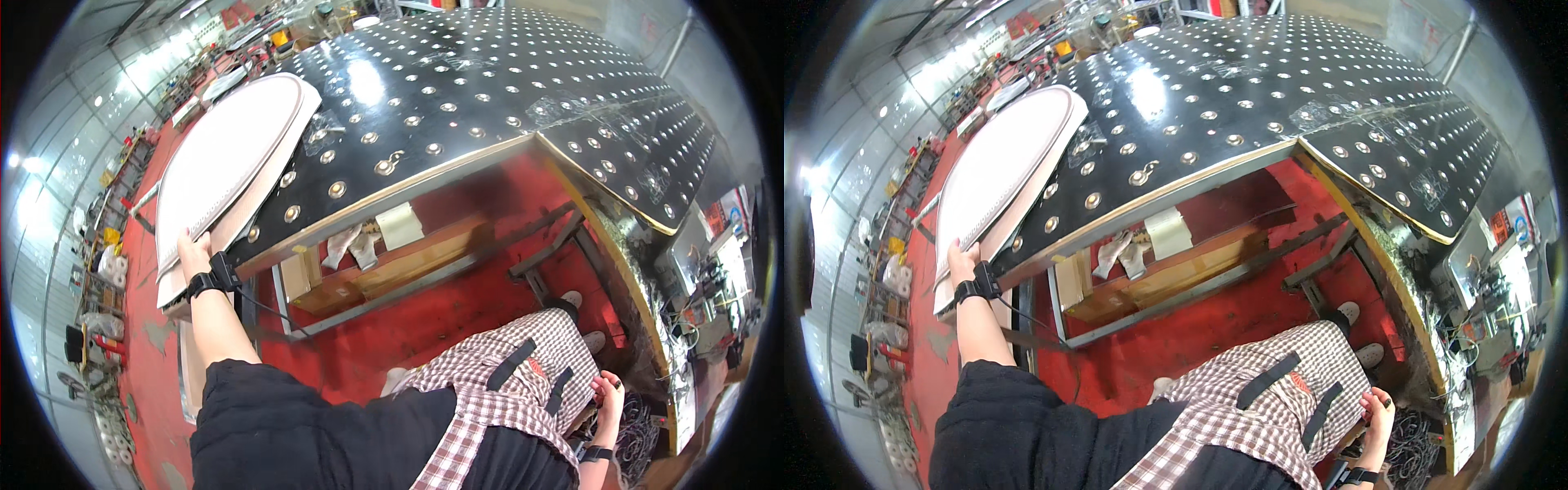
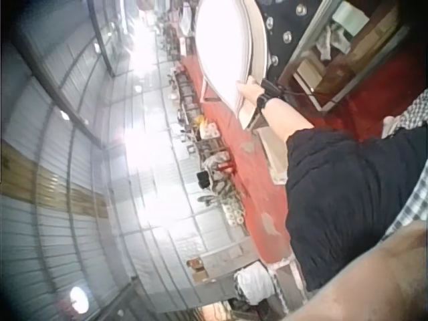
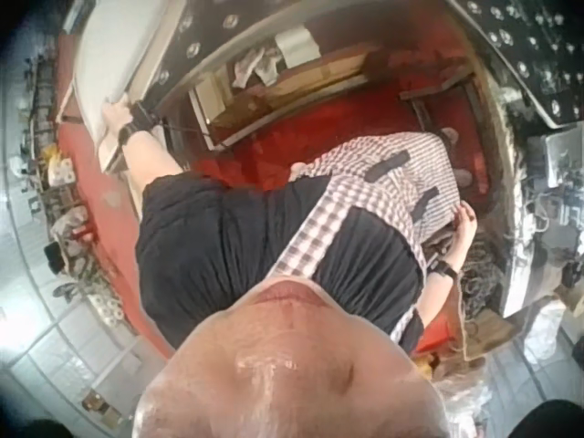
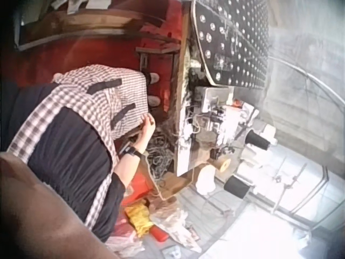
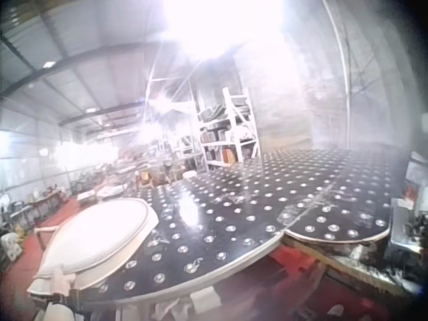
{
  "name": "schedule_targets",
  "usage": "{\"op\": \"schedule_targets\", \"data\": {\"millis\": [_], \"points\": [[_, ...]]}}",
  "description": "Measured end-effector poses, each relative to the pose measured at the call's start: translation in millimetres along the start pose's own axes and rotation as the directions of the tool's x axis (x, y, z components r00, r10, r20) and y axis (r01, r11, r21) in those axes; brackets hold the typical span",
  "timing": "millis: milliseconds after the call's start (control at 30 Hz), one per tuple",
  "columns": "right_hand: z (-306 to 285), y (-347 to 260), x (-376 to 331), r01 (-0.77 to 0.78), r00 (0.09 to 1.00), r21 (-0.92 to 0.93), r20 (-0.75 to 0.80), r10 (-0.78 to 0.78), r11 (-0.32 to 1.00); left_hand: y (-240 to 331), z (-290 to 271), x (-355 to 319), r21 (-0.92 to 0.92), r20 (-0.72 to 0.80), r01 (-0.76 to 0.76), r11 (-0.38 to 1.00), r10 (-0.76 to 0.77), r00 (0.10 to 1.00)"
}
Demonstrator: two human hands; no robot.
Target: The person picks up a round mat and feeds its edge through a sewing machine before placing it on a stack. They then retrieve a rectangular mat, sew along its edge, and set it aside.
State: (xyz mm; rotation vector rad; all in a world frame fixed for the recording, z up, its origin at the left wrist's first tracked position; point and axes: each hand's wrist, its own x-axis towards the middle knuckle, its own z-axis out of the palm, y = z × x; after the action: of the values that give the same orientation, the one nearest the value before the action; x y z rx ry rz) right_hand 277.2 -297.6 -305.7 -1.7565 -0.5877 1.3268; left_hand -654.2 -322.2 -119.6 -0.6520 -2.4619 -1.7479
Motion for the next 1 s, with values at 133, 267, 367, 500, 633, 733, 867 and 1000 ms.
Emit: {"op": "schedule_targets", "data": {"millis": [133,267,367,500,633,733,867,1000], "points": [[-14,29,-9,-0.038,0.999,0.119,-0.034,0.042,0.992,-25,34,100,-0.911,0.148,0.337,0.236,-0.576,0.804],[-32,52,-21,-0.105,0.983,0.154,-0.132,0.126,0.982,-41,70,176,-0.87,0.09,0.216,0.444,-0.288,0.953],[-40,55,-24,-0.133,0.965,0.157,-0.204,0.164,0.979,16,114,209,-0.926,0.294,0.328,0.188,-0.189,0.937],[-27,39,-17,-0.1,0.973,0.169,-0.19,0.132,0.98,172,250,156,-0.903,0.354,0.294,0.312,0.154,0.922],[4,23,-13,-0.015,0.99,0.175,-0.134,0.039,0.984,299,368,-41,-0.812,0.545,0.423,0.401,0.263,0.796],[21,20,-17,-0.044,0.993,0.217,-0.098,0.067,0.975,335,399,-210,-0.601,0.728,0.245,0.761,0.395,0.56],[19,22,-33,-0.028,0.995,0.265,-0.082,0.051,0.964,333,420,-416,-0.591,0.799,-0.233,0.773,0.52,-0.302],[6,18,-52,0.046,0.991,0.225,-0.129,-0.017,0.973,309,453,-602,-0.499,0.728,-0.166,0.85,0.308,-0.613]]}}
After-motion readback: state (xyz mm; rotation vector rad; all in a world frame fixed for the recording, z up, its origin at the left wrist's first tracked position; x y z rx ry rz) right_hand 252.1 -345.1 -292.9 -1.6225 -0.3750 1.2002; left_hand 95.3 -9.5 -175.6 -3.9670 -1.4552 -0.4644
